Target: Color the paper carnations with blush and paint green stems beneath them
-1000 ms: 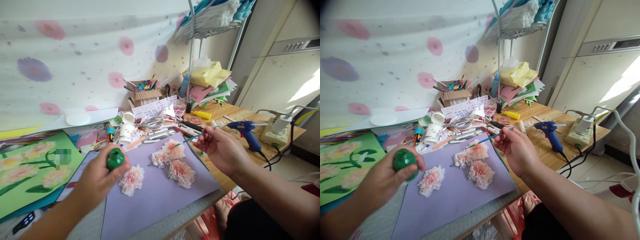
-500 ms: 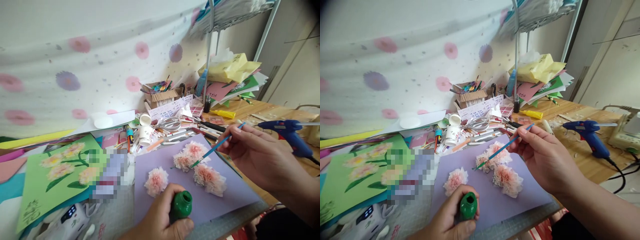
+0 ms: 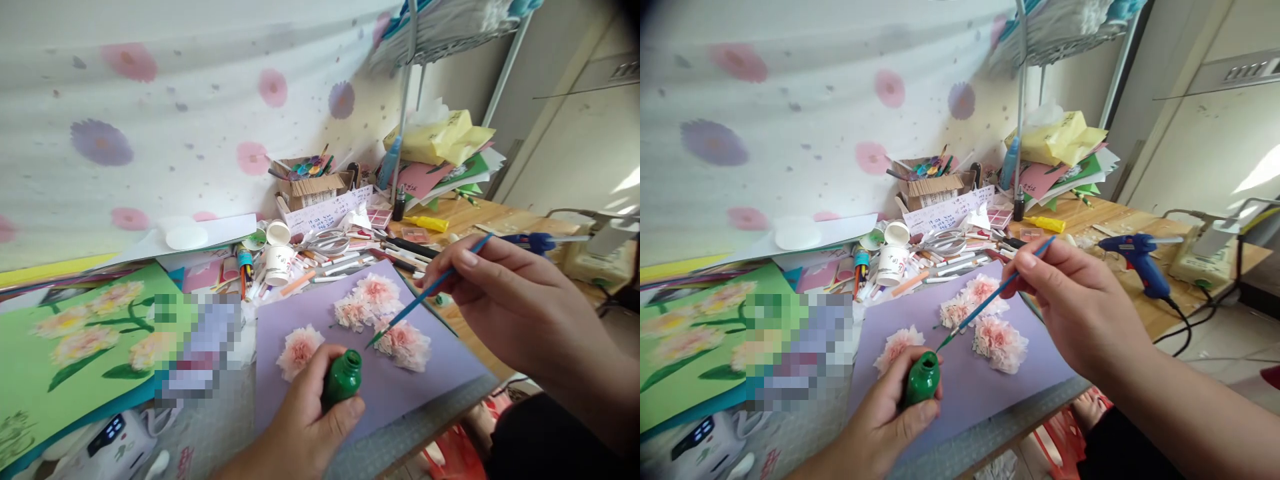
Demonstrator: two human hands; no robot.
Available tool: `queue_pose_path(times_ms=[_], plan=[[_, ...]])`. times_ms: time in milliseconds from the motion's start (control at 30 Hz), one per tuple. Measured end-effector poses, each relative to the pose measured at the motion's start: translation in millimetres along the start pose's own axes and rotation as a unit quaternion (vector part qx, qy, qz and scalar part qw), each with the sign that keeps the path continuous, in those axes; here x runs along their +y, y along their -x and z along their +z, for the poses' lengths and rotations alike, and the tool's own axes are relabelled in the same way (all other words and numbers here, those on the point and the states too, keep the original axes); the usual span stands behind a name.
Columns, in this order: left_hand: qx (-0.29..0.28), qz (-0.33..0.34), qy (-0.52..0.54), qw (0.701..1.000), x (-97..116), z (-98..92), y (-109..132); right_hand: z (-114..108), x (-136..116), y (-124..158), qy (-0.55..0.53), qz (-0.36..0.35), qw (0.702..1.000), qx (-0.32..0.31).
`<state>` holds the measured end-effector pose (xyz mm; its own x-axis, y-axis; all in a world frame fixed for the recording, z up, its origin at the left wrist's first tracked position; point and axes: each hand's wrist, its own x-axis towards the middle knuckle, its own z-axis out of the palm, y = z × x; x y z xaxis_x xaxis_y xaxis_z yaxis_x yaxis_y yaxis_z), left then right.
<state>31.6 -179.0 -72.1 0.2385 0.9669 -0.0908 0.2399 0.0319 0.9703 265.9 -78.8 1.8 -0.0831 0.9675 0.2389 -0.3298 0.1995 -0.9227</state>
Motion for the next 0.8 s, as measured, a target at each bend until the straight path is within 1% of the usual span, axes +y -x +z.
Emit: queue_pose_path(times_ms=[133,300,367,467,567,633,700,800], plan=[[0.006,-0.013,-0.01,1.0,-2,-0.1,0,-2,3,3,0.029,-0.041,0.997,-0.056],[0.011,-0.018,-0.039,0.999,-4,0.1,0,-7,6,5,0.068,-0.06,0.989,-0.114],[0.01,-0.022,-0.042,0.999,-4,-0.2,1,-6,2,6,0.1,-0.082,0.981,-0.148],[0.006,-0.029,-0.027,0.999,-4,0.1,2,-3,-6,10,0.186,-0.135,0.955,-0.186],[-0.002,-0.044,0.027,0.999,-2,1.9,2,-1,-12,14,0.243,-0.177,0.933,-0.2],[-0.004,-0.051,0.068,0.996,0,3.0,2,-1,-12,16,0.25,-0.189,0.928,-0.201],[-0.011,-0.056,0.1,0.993,2,3.2,2,-2,-10,16,0.237,-0.185,0.933,-0.196],[-0.032,-0.065,0.135,0.988,4,2.3,2,-2,-5,17,0.196,-0.15,0.953,-0.175]])
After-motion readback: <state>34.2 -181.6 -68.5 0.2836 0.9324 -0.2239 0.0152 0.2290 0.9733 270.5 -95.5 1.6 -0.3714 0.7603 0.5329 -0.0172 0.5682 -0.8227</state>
